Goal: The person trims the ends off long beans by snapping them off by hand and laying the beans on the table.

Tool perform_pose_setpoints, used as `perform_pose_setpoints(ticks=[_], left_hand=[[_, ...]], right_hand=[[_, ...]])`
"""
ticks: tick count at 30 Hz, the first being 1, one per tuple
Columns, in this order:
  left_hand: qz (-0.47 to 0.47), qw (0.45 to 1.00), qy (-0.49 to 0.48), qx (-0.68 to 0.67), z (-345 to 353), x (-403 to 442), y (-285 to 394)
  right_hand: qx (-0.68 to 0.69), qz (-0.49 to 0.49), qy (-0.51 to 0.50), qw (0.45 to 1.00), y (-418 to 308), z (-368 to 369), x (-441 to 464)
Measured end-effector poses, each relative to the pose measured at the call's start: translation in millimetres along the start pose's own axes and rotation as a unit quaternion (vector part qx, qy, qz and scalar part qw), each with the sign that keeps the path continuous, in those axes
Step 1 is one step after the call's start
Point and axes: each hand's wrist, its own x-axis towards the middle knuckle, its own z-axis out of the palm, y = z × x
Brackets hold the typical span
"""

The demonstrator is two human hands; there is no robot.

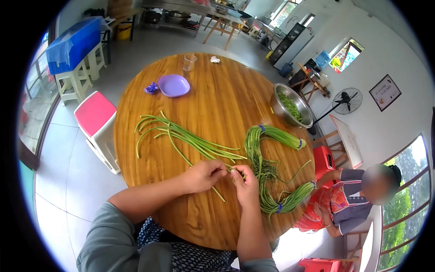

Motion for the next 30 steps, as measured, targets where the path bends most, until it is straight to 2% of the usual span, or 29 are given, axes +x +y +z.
perform_pose_setpoints(ticks=[1, 3, 5, 6, 7, 8, 9, 10, 11, 12, 13, 15, 16, 17, 19, 21, 23, 24, 25, 27, 28, 29, 30], left_hand=[[0.067, 0.991, 0.033, 0.113, -1.3, -2.2, 4.1], [0.096, 0.982, 0.036, 0.16, -6.7, -2.5, 1.3], [0.181, 0.946, 0.051, 0.265, -10.3, -1.8, -5.1], [0.179, 0.945, 0.051, 0.268, -8.0, -4.6, -5.2], [0.173, 0.938, 0.073, 0.291, -1.4, -7.9, -5.1], [0.167, 0.931, 0.093, 0.31, 2.9, -9.2, 0.1], [0.17, 0.934, 0.09, 0.302, 5.2, -10.6, 4.9], [0.196, 0.918, 0.088, 0.332, 6.2, -13.5, 11.5], [0.229, 0.9, 0.088, 0.359, 8.1, -14.4, 21.5], [0.222, 0.909, 0.012, 0.352, 15.0, -24.0, 22.8], [0.243, 0.913, 0.0, 0.329, 28.8, -30.5, 16.4], [0.244, 0.915, -0.057, 0.316, 37.2, -41.0, 3.8], [0.212, 0.954, -0.009, 0.212, 30.8, -31.3, 9.8], [0.197, 0.954, -0.004, 0.227, 26.2, -24.5, 13.3], [0.227, 0.957, 0.038, 0.175, 17.1, -11.7, 12.4], [0.214, 0.959, 0.024, 0.186, 15.7, -15.3, 1.1], [0.118, 0.976, 0.001, 0.182, 18.0, -18.4, -2.0], [0.09, 0.974, -0.008, 0.207, 20.5, -17.6, -13.9], [0.093, 0.972, -0.013, 0.215, 20.9, -17.1, -16.6], [0.095, 0.972, 0.013, 0.215, 23.6, -15.3, -19.4], [0.08, 0.979, 0.023, 0.186, 24.9, -14.2, -20.7], [0.081, 0.978, 0.018, 0.19, 23.2, -14.8, -21.1], [0.057, 0.975, 0.025, 0.215, 19.4, -14.4, -13.1]], right_hand=[[-0.061, -0.013, -0.015, 0.998, -2.9, -2.6, -1.3], [-0.074, -0.044, -0.028, 0.996, 2.5, 0.8, -5.2], [-0.248, -0.076, -0.04, 0.965, -8.3, 5.1, -11.3], [-0.261, -0.133, -0.023, 0.956, -1.3, 9.0, -9.9], [-0.259, -0.133, -0.023, 0.956, 3.8, 12.2, -9.0], [-0.126, -0.065, 0.004, 0.99, 4.2, 15.4, -8.8], [0.005, 0.006, 0.033, 0.999, 5.0, 15.1, -10.2], [0.116, 0.029, 0.042, 0.992, 10.2, 17.5, -9.5], [0.169, 0.047, 0.056, 0.983, 11.8, 20.7, -5.5], [0.254, 0.04, 0.085, 0.963, 10.3, 12.5, 8.8], [0.334, 0.029, 0.118, 0.935, 7.4, -6.6, 16.3], [0.324, -0.008, 0.157, 0.933, -0.1, -38.6, 15.1], [0.337, -0.033, 0.162, 0.927, -2.0, -37.1, 18.4], [0.36, -0.026, 0.102, 0.927, -1.6, -33.0, 10.6], [0.411, 0.076, 0.039, 0.908, -6.8, -15.1, -0.6], [0.409, 0.091, -0.009, 0.908, -4.3, -6.4, -1.9], [0.327, 0.14, -0.021, 0.934, 1.6, -6.3, -0.1], [0.329, 0.118, -0.059, 0.935, 10.2, -11.7, 2.4], [0.337, 0.111, -0.056, 0.933, 5.8, -11.3, 1.7], [0.179, 0.177, -0.122, 0.96, -2.2, -12.4, -2.3], [0.186, 0.177, -0.176, 0.95, 3.3, -13.4, -2.3], [0.192, 0.175, -0.172, 0.95, 8.1, -12.9, -2.1], [0.148, 0.12, -0.153, 0.97, 10.0, -12.1, -1.4]])
